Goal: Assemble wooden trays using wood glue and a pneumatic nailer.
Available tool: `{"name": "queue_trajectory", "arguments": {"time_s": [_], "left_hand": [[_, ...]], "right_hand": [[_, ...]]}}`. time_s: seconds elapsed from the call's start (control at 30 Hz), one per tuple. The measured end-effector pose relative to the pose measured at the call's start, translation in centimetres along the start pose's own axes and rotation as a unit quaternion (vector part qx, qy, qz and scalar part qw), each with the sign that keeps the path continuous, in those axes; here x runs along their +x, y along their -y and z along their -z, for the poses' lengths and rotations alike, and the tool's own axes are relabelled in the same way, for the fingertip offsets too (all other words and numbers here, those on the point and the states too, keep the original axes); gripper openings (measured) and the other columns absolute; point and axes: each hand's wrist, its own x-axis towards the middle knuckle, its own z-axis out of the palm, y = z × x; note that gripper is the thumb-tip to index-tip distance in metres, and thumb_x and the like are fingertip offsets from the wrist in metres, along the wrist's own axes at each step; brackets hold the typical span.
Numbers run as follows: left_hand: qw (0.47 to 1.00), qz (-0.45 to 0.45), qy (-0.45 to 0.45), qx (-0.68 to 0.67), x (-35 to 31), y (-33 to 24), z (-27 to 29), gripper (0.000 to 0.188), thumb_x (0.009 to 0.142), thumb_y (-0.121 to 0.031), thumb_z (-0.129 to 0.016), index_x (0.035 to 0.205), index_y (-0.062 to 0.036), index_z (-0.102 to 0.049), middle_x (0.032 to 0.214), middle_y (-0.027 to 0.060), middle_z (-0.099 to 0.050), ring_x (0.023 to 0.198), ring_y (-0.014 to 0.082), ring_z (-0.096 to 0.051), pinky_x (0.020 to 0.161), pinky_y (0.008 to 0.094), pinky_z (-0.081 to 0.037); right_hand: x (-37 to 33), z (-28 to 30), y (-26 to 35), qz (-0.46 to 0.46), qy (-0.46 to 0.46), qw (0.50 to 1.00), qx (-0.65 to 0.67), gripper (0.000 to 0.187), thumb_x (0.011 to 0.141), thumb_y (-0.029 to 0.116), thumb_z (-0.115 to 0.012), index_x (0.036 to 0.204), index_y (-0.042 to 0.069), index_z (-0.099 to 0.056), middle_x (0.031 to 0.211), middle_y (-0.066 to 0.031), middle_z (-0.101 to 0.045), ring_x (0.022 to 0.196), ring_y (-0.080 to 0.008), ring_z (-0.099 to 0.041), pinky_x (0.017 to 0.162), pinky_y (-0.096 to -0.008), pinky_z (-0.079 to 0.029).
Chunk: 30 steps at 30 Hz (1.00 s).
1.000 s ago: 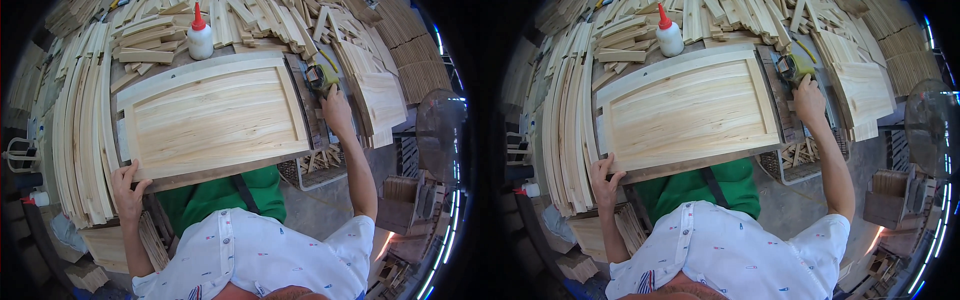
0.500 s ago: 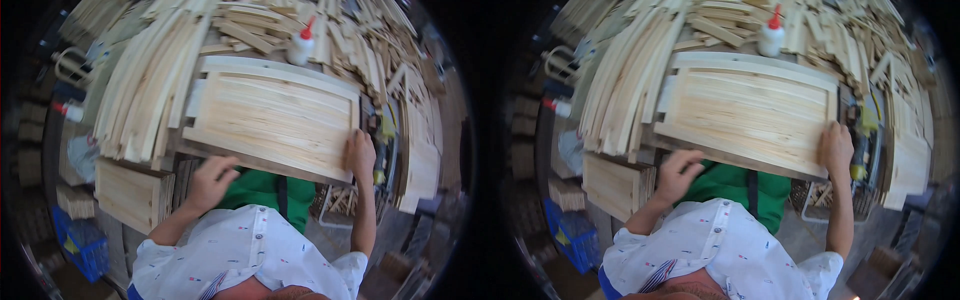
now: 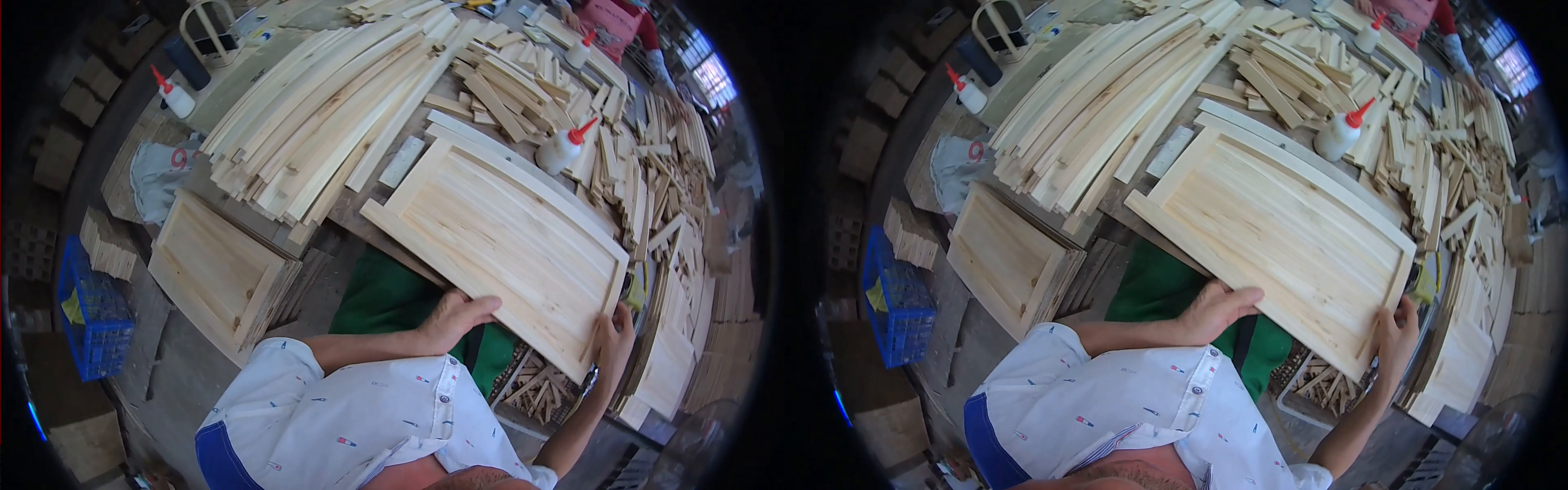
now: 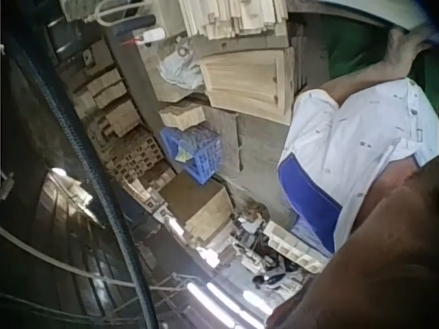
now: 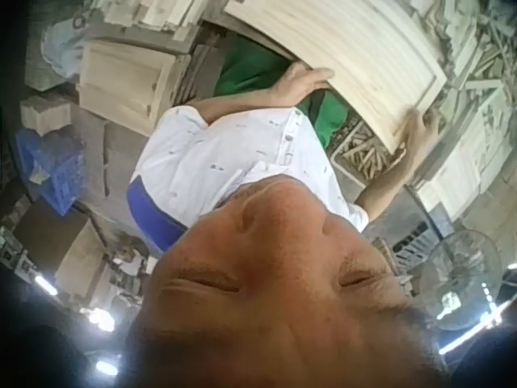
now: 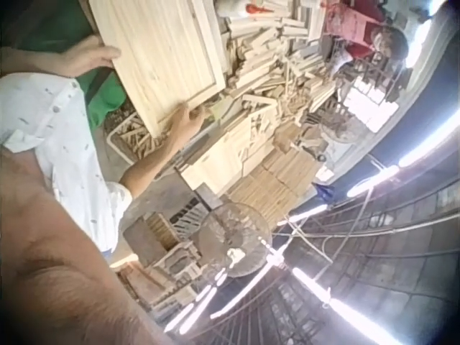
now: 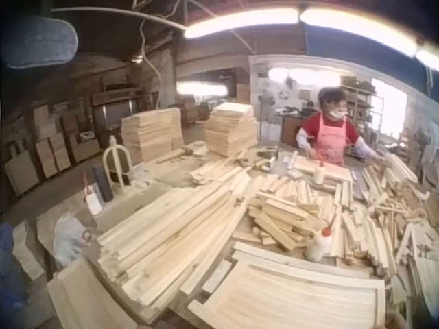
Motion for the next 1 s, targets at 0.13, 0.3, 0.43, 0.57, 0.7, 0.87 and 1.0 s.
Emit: {"name": "queue_trajectory", "arguments": {"time_s": [0.13, 0.3, 0.43, 0.57, 0.7, 0.87, 1.0], "left_hand": [[0.987, -0.083, -0.009, 0.135, -2.1, -4.0, -0.2, 0.035, 0.091, -0.015, -0.062, 0.121, 0.0014, -0.055, 0.112, 0.0066, -0.062, 0.103, 0.0137, -0.057, 0.088, 0.0305, -0.048], [0.956, -0.213, -0.055, 0.197, -9.6, -17.1, 0.3, 0.036, 0.082, -0.011, -0.071, 0.114, 0.0032, -0.06, 0.11, 0.0067, -0.065, 0.106, 0.0124, -0.058, 0.092, 0.0292, -0.046], [0.802, -0.479, -0.322, 0.152, -18.7, -21.1, 5.6, 0.045, 0.086, -0.011, -0.069, 0.125, 0.0012, -0.052, 0.118, 0.0073, -0.062, 0.107, 0.0155, -0.06, 0.094, 0.0321, -0.048], [0.687, -0.525, -0.478, 0.156, -26.0, -18.6, 13.2, 0.041, 0.092, -0.012, -0.061, 0.129, 0.0015, -0.05, 0.12, 0.0083, -0.06, 0.106, 0.0142, -0.058, 0.092, 0.0298, -0.047], [0.644, -0.387, -0.644, 0.146, -31.6, -12.5, 23.0, 0.043, 0.094, -0.014, -0.06, 0.132, 0.0017, -0.049, 0.12, 0.0089, -0.06, 0.104, 0.014, -0.057, 0.09, 0.0297, -0.045], [0.595, -0.259, -0.725, 0.23, -33.0, -9.9, 29.2, 0.047, 0.092, -0.019, -0.06, 0.132, 0.0036, -0.05, 0.12, 0.012, -0.062, 0.107, 0.0189, -0.057, 0.093, 0.0317, -0.044], [0.576, -0.23, -0.728, 0.293, -33.9, -13.9, 32.1, 0.046, 0.092, -0.022, -0.058, 0.129, 0.0039, -0.052, 0.119, 0.014, -0.063, 0.108, 0.0196, -0.057, 0.094, 0.0317, -0.043]], "right_hand": [[0.6, -0.3, 0.4, -0.033, 0.0, 0.98, 0.197, 0.048, 0.092, 0.016, -0.06, 0.137, 0.004, -0.048, 0.091, -0.0001, -0.06, 0.079, -0.0084, -0.054, 0.066, -0.0207, -0.041], [-0.7, -6.3, 12.8, 0.079, -0.001, 0.904, 0.421, 0.06, 0.094, 0.01, -0.059, 0.148, 0.007, -0.033, 0.098, -0.0023, -0.063, 0.071, -0.0045, -0.05, 0.058, -0.0173, -0.036], [-4.4, -13.5, 18.6, 0.176, 0.142, 0.845, 0.484, 0.066, 0.087, 0.003, -0.064, 0.146, 0.005, -0.035, 0.11, -0.0092, -0.062, 0.092, -0.0139, -0.058, 0.075, -0.0243, -0.048], [-14.9, -22.4, 24.5, 0.17, 0.377, 0.789, 0.454, 0.052, 0.088, 0.0, -0.064, 0.133, 0.004, -0.039, 0.106, -0.0088, -0.058, 0.085, -0.0141, -0.061, 0.067, -0.0265, -0.056], [-19.7, -31.3, 21.8, 0.099, 0.55, 0.73, 0.394, 0.029, 0.093, 0.003, -0.06, 0.117, -0.002, -0.044, 0.096, -0.0091, -0.06, 0.081, -0.0117, -0.062, 0.064, -0.0258, -0.053], [-20.3, -37.0, 20.3, 0.204, 0.56, 0.772, 0.219, 0.026, 0.093, 0.008, -0.06, 0.114, -0.004, -0.051, 0.087, -0.0116, -0.066, 0.077, -0.0148, -0.064, 0.068, -0.0282, -0.051], [-20.3, -39.1, 23.2, 0.281, 0.54, 0.778, 0.152, 0.033, 0.09, 0.011, -0.06, 0.117, -0.007, -0.054, 0.093, -0.0275, -0.066, 0.089, -0.0396, -0.067, 0.074, -0.0417, -0.053]]}}
